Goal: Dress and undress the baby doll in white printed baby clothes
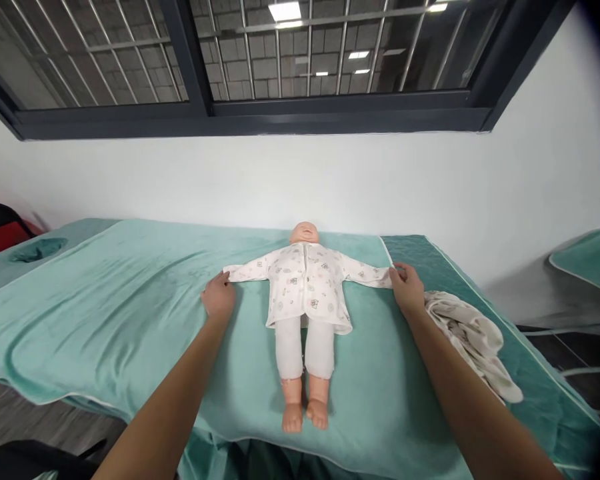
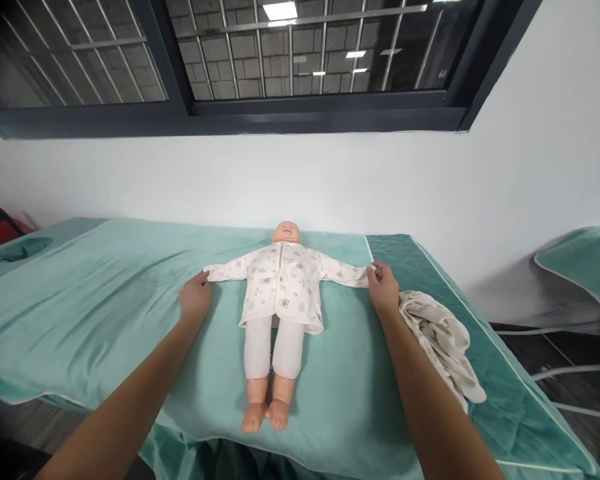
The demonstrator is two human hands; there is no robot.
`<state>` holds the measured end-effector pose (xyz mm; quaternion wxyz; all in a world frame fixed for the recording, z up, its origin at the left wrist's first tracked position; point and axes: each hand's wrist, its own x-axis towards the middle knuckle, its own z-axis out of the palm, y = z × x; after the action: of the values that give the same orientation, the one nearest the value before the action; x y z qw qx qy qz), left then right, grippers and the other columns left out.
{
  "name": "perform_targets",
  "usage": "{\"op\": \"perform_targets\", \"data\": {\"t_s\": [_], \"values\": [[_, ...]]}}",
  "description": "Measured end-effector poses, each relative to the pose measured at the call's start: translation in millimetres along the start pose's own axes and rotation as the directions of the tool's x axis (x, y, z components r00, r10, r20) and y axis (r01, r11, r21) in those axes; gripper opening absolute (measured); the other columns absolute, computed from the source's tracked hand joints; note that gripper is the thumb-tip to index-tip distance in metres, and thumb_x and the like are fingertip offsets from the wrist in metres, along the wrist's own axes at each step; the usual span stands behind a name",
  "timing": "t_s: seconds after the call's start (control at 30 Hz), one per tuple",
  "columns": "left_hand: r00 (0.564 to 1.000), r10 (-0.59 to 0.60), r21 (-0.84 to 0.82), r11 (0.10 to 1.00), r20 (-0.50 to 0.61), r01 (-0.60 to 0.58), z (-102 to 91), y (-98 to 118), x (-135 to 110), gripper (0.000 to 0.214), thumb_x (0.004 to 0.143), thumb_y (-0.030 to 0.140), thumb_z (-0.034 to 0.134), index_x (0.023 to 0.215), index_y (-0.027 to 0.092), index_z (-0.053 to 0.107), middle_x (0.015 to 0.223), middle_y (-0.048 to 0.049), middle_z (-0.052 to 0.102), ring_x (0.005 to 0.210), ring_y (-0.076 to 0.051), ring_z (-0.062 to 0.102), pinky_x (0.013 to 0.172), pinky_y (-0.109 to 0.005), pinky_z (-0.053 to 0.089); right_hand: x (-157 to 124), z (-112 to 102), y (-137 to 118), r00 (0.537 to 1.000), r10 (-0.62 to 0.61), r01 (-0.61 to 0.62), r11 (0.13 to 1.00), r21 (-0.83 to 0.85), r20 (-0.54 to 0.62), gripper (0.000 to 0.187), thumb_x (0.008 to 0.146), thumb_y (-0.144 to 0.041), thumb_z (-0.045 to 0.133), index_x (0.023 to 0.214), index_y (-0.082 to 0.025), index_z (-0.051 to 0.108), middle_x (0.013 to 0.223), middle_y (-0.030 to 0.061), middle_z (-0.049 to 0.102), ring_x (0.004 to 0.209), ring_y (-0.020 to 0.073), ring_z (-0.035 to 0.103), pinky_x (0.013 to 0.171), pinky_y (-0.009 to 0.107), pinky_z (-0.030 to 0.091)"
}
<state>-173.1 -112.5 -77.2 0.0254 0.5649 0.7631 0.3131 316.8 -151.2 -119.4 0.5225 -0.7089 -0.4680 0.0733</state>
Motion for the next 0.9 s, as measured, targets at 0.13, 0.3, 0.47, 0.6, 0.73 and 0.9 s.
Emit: {"op": "perform_targets", "data": {"t_s": [0.13, 0.3, 0.47, 0.6, 0.73, 0.9], "values": [[1.000, 0.006, -0.001, 1.000, -0.002, -0.006, 0.3, 1, 1, 0.049, 0.086, 0.015, 0.040, 0.128, 0.021, 0.066, 0.142, -0.0077, 0.057, 0.132, -0.031, 0.050, 0.109, -0.051, 0.037, 3, 2, 4, 0.998, -0.009, 0.008, 1.000, 0.021, 0.055, 0.048, 0.079, -0.034, 0.051, 0.123, -0.016, 0.059, 0.105, 0.0107, 0.070, 0.089, 0.0215, 0.065, 0.084, 0.036, 0.051], [1.000, 0.000, 0.009, 1.000, -0.011, 0.000, 1.0, 2, 1, 0.051, 0.086, 0.014, 0.041, 0.132, 0.020, 0.062, 0.141, -0.0112, 0.058, 0.130, -0.033, 0.051, 0.107, -0.051, 0.038, 3, 2, 7, 0.993, -0.094, 0.094, 0.996, -0.002, 0.070, 0.053, 0.074, -0.023, 0.045, 0.125, -0.019, 0.061, 0.125, 0.0099, 0.062, 0.101, 0.0220, 0.061, 0.091, 0.038, 0.049], [0.999, -0.016, -0.032, 0.999, -0.034, 0.015, 1.4, 0, 1, 0.059, 0.084, 0.011, 0.041, 0.141, 0.018, 0.051, 0.141, -0.0141, 0.057, 0.130, -0.033, 0.051, 0.108, -0.050, 0.038, 1, -3, 6, 0.997, -0.077, 0.076, 0.992, -0.103, -0.002, 0.043, 0.077, -0.029, 0.045, 0.110, -0.013, 0.067, 0.102, 0.0119, 0.064, 0.082, 0.0218, 0.059, 0.087, 0.042, 0.049], [0.995, 0.012, -0.130, 0.991, -0.100, -0.025, 1.2, -5, -2, 0.071, 0.081, 0.007, 0.041, 0.152, 0.016, 0.035, 0.150, -0.0112, 0.048, 0.137, -0.027, 0.046, 0.113, -0.041, 0.037, -7, -2, -4, 0.986, -0.166, 0.159, 0.971, -0.178, -0.028, 0.035, 0.082, -0.028, 0.045, 0.103, -0.014, 0.069, 0.124, 0.0163, 0.058, 0.113, 0.0274, 0.054, 0.102, 0.044, 0.040], [0.971, 0.203, -0.116, 0.969, -0.124, -0.218, 2.5, -1, -5, 0.058, 0.092, 0.013, 0.035, 0.149, 0.012, 0.040, 0.155, -0.0096, 0.042, 0.144, -0.023, 0.037, 0.119, -0.036, 0.030, -18, 2, -16, 0.923, -0.323, 0.376, 0.868, -0.323, 0.209, 0.038, 0.093, -0.034, 0.042, 0.118, -0.019, 0.066, 0.140, 0.0111, 0.054, 0.126, 0.0263, 0.049, 0.107, 0.041, 0.035], [0.967, 0.254, -0.009, 0.967, 0.009, -0.254, 8.6, 7, -5, 0.051, 0.100, 0.032, 0.031, 0.148, 0.020, 0.044, 0.154, -0.0069, 0.043, 0.147, -0.023, 0.033, 0.119, -0.040, 0.031, -22, 3, -15, 0.927, -0.274, 0.362, 0.834, -0.416, 0.256, 0.040, 0.098, -0.036, 0.036, 0.115, -0.016, 0.066, 0.118, 0.0138, 0.068, 0.105, 0.0269, 0.061, 0.095, 0.041, 0.042]]}}
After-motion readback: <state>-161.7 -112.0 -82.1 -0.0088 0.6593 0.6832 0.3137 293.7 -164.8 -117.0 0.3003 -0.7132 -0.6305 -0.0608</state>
